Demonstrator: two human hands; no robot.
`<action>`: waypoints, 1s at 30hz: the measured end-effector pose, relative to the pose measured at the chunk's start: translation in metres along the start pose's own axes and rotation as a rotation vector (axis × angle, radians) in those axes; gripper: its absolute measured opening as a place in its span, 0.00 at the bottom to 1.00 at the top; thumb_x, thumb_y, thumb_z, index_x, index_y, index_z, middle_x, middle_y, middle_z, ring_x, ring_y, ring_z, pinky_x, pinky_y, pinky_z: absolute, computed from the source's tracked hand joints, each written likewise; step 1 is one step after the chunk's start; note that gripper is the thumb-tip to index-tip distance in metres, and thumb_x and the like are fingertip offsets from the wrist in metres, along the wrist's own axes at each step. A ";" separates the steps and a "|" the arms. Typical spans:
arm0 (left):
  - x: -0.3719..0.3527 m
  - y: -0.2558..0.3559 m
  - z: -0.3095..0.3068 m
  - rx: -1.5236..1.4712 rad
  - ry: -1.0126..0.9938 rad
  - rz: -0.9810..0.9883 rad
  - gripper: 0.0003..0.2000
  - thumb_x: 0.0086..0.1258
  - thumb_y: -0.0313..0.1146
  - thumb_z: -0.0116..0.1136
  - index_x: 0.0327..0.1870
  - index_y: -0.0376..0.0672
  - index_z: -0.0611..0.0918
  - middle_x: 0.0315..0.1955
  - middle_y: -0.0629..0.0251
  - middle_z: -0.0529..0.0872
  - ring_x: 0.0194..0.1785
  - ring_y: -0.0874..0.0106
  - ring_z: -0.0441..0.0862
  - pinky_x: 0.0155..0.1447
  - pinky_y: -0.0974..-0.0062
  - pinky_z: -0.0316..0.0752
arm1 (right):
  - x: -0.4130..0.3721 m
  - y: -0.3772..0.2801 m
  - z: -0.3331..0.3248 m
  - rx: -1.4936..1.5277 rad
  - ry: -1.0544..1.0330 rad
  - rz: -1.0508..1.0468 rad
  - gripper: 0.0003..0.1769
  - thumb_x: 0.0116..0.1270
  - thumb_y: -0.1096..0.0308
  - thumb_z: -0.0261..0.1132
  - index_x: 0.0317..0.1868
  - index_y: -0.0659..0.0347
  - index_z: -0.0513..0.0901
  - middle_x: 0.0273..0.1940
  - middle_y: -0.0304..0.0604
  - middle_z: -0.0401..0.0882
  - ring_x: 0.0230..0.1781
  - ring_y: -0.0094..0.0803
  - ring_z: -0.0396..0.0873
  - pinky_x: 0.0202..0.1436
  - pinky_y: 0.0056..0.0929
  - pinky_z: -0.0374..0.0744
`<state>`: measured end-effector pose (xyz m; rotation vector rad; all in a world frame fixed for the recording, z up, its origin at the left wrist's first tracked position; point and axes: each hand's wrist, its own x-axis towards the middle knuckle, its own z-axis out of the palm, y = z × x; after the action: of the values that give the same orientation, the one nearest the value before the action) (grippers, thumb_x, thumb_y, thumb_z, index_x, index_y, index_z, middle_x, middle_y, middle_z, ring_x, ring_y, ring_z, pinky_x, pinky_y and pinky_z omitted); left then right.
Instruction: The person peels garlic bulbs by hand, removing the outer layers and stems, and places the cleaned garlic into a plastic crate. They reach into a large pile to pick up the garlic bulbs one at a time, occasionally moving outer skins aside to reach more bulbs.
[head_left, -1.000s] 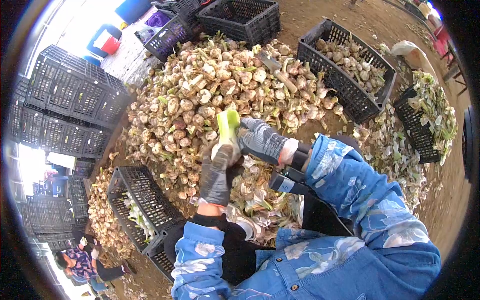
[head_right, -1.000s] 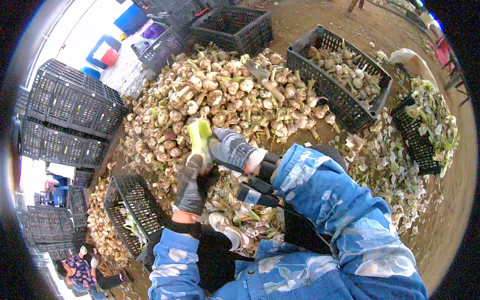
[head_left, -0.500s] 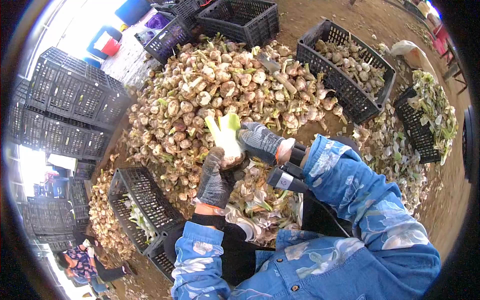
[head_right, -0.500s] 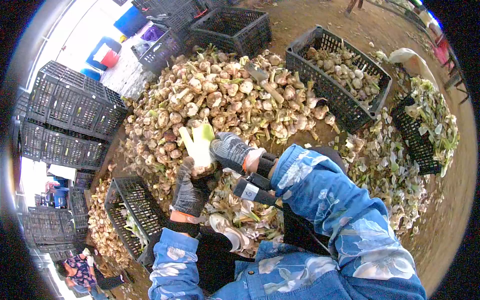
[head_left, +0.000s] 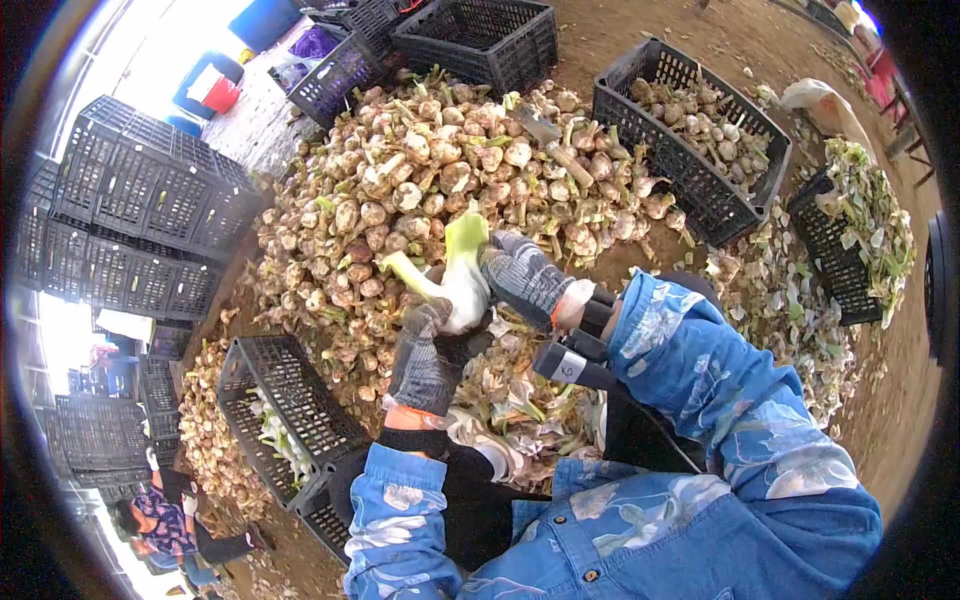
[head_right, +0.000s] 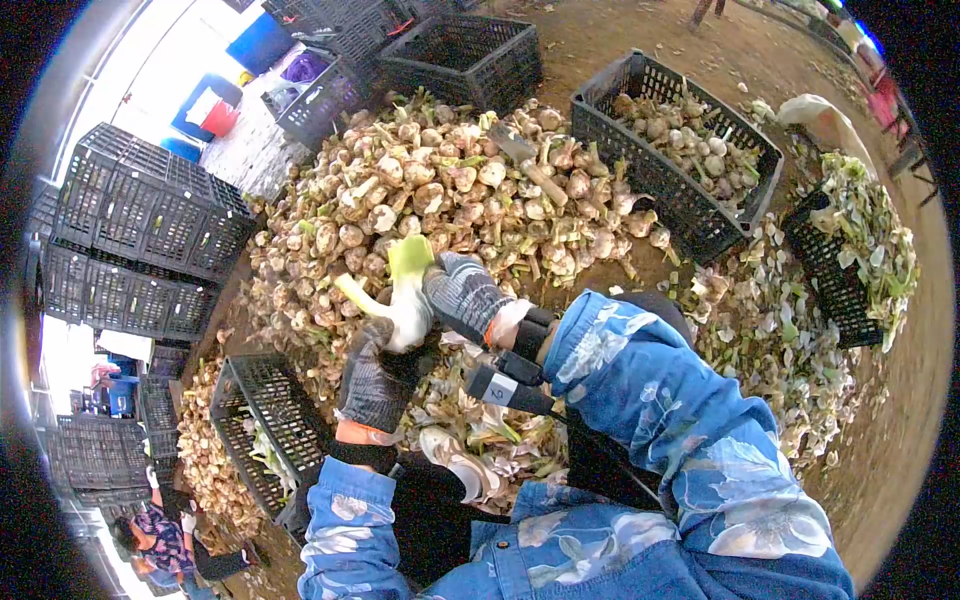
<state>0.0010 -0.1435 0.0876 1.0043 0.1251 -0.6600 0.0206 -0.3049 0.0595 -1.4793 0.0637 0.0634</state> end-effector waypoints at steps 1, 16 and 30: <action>0.000 0.000 0.002 -0.001 0.001 0.001 0.28 0.63 0.50 0.52 0.58 0.41 0.67 0.52 0.59 0.75 0.50 0.65 0.75 0.52 0.68 0.72 | -0.002 -0.005 0.003 -0.162 0.072 -0.123 0.06 0.58 0.71 0.54 0.33 0.65 0.75 0.23 0.48 0.75 0.24 0.36 0.74 0.25 0.31 0.71; -0.003 0.026 0.015 -0.167 0.322 0.105 0.14 0.68 0.44 0.43 0.44 0.48 0.77 0.39 0.71 0.81 0.37 0.74 0.77 0.38 0.77 0.74 | -0.003 -0.004 -0.013 0.225 0.144 -0.030 0.09 0.65 0.71 0.47 0.35 0.65 0.73 0.23 0.42 0.71 0.24 0.29 0.69 0.29 0.27 0.70; -0.001 0.032 0.026 -0.215 0.460 0.182 0.13 0.66 0.44 0.46 0.42 0.49 0.78 0.37 0.71 0.81 0.40 0.72 0.78 0.43 0.73 0.75 | 0.004 -0.013 -0.034 0.125 -0.103 0.200 0.22 0.59 0.67 0.63 0.50 0.72 0.70 0.49 0.48 0.75 0.48 0.39 0.73 0.53 0.37 0.73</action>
<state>0.0134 -0.1529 0.1262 0.9320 0.4922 -0.2345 0.0259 -0.3398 0.0690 -1.3394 0.1295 0.2926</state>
